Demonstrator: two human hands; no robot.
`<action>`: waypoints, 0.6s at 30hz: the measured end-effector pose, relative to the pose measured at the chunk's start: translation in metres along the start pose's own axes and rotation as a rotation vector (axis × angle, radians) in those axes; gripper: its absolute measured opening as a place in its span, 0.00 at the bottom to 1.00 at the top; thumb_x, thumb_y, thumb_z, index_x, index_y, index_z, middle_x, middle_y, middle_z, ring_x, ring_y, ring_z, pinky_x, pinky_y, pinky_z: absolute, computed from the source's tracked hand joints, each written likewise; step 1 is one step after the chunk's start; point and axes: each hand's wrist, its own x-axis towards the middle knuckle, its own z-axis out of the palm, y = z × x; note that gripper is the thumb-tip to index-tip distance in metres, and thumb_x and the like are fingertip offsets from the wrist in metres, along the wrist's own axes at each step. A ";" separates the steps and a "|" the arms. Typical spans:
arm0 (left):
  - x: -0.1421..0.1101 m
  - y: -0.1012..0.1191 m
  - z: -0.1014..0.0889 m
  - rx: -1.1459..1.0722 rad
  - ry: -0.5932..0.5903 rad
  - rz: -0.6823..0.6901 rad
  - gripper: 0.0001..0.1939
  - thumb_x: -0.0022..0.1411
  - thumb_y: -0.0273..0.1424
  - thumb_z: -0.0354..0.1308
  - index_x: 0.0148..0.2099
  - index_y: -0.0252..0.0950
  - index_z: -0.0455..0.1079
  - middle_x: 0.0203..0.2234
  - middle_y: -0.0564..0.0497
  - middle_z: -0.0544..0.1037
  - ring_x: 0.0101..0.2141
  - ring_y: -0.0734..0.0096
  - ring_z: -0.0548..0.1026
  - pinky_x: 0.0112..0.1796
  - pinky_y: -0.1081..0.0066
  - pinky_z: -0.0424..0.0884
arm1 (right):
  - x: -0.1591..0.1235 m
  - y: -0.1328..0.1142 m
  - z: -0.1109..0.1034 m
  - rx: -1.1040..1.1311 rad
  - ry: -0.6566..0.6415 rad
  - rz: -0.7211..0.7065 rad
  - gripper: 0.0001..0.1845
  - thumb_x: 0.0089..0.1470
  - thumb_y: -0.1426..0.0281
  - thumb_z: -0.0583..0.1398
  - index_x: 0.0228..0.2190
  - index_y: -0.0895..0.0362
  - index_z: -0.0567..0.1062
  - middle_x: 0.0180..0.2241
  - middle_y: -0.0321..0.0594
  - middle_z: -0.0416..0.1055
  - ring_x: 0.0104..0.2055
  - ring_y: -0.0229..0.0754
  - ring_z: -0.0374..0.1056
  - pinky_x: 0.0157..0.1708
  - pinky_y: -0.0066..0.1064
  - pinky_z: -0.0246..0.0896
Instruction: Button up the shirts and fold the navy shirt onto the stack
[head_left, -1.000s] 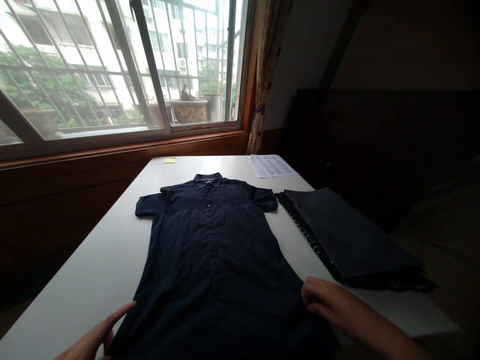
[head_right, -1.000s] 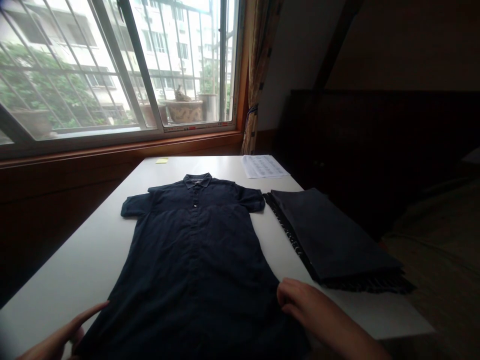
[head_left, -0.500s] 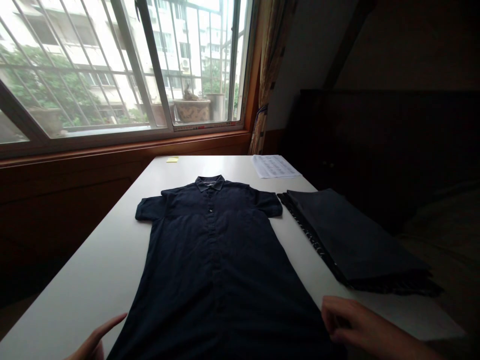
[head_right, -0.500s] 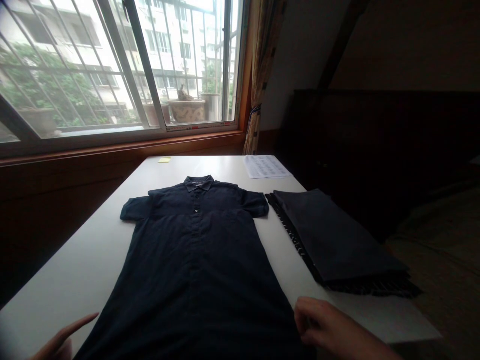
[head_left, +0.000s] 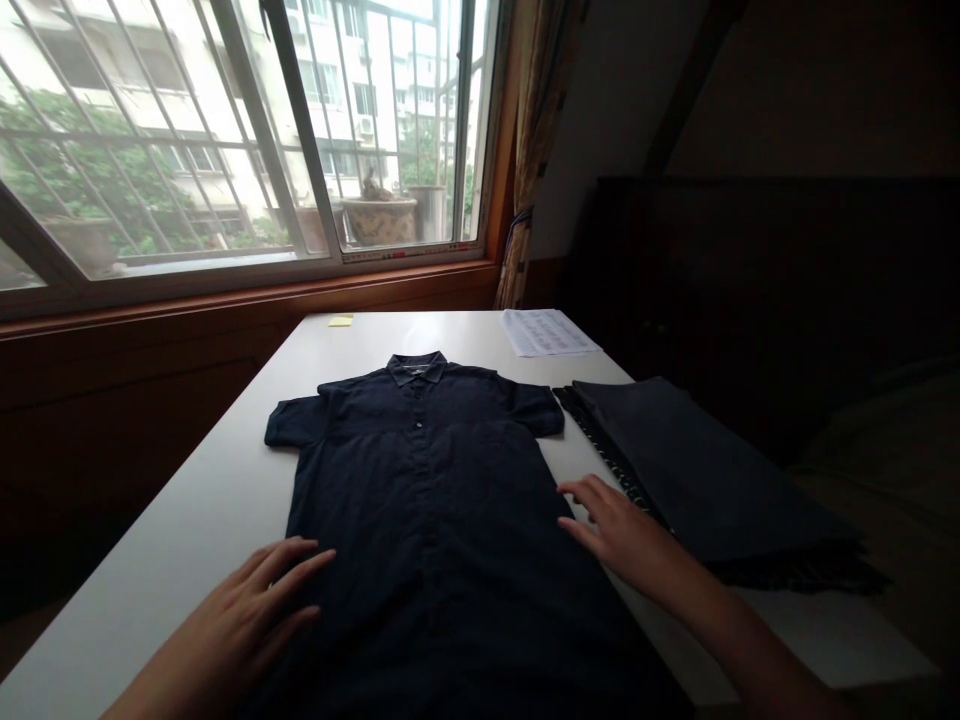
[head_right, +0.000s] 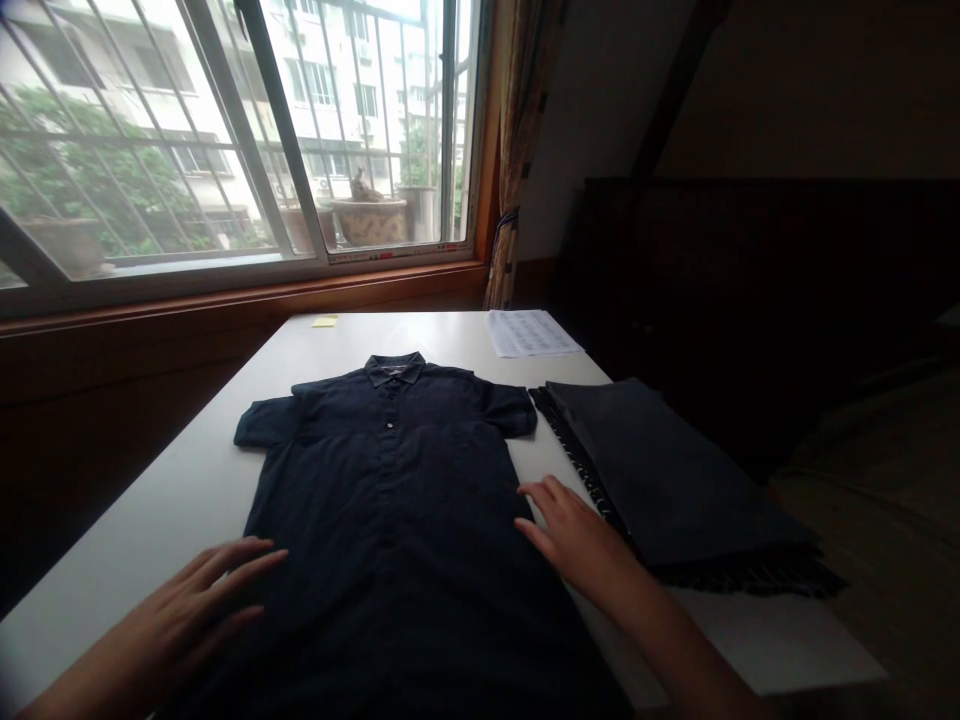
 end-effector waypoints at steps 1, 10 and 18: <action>0.007 0.001 0.007 0.029 0.044 -0.011 0.24 0.68 0.46 0.52 0.64 0.55 0.66 0.59 0.50 0.71 0.55 0.54 0.72 0.55 0.56 0.72 | 0.004 0.002 0.011 -0.059 0.065 -0.004 0.19 0.63 0.60 0.55 0.53 0.52 0.70 0.48 0.46 0.71 0.49 0.51 0.71 0.53 0.42 0.64; -0.006 -0.015 0.046 -0.105 0.241 -0.242 0.24 0.66 0.36 0.47 0.63 0.48 0.68 0.47 0.46 0.73 0.39 0.60 0.76 0.41 0.62 0.78 | -0.010 -0.001 0.045 -0.021 0.005 0.099 0.24 0.68 0.64 0.47 0.62 0.53 0.61 0.53 0.48 0.74 0.48 0.52 0.75 0.48 0.45 0.71; -0.044 -0.032 0.048 -0.308 0.088 -0.276 0.23 0.65 0.43 0.47 0.60 0.56 0.70 0.45 0.48 0.77 0.41 0.59 0.79 0.41 0.67 0.78 | -0.037 0.002 0.034 0.137 -0.177 0.105 0.25 0.65 0.64 0.49 0.62 0.50 0.62 0.54 0.47 0.74 0.51 0.52 0.74 0.51 0.45 0.68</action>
